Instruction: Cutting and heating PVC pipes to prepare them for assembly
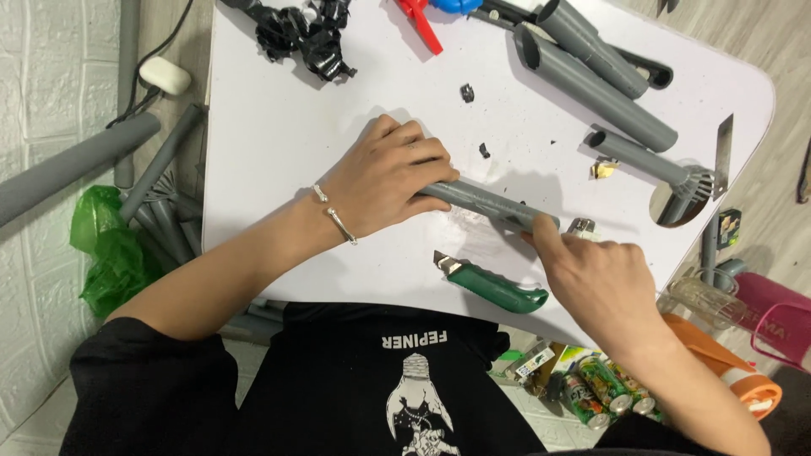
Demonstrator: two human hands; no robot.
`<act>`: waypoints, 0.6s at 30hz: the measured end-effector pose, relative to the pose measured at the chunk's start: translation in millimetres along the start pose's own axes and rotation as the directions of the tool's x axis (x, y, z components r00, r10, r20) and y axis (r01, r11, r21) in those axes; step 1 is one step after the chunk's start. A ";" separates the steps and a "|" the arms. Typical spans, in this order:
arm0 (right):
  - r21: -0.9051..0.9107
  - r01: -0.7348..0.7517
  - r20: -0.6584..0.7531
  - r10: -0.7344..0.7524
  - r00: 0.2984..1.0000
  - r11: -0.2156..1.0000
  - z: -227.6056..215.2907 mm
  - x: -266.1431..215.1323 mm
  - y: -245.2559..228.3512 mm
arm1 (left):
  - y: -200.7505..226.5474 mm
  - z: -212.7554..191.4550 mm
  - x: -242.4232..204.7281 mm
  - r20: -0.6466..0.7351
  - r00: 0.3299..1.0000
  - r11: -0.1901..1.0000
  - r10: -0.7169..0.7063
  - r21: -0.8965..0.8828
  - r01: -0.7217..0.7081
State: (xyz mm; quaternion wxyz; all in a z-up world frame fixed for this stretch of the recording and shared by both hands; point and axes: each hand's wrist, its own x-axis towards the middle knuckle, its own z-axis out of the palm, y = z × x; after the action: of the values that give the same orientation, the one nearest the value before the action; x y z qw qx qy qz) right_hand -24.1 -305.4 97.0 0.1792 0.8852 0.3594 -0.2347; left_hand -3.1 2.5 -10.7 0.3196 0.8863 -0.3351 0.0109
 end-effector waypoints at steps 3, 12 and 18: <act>0.004 0.003 0.024 -0.003 1.000 1.000 12.9 3.2 -1.5 | -0.1 1.3 0.4 0.000 1.000 1.000 0.000 0.007 0.000; 0.036 -0.024 -0.135 0.029 0.990 0.999 25.5 2.3 1.1 | 0.8 -0.7 1.7 0.013 1.000 0.999 0.001 0.053 -0.002; 0.031 0.008 -0.054 -0.006 0.999 0.999 26.2 5.1 2.5 | -0.8 0.4 2.9 0.004 1.000 0.997 0.014 0.074 -0.015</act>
State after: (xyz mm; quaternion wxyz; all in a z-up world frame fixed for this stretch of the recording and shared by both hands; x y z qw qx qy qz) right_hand -26.6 -317.0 73.0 0.1547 0.8927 0.3634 -0.2170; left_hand -0.5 1.0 -10.8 0.2857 0.8951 -0.3414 0.0240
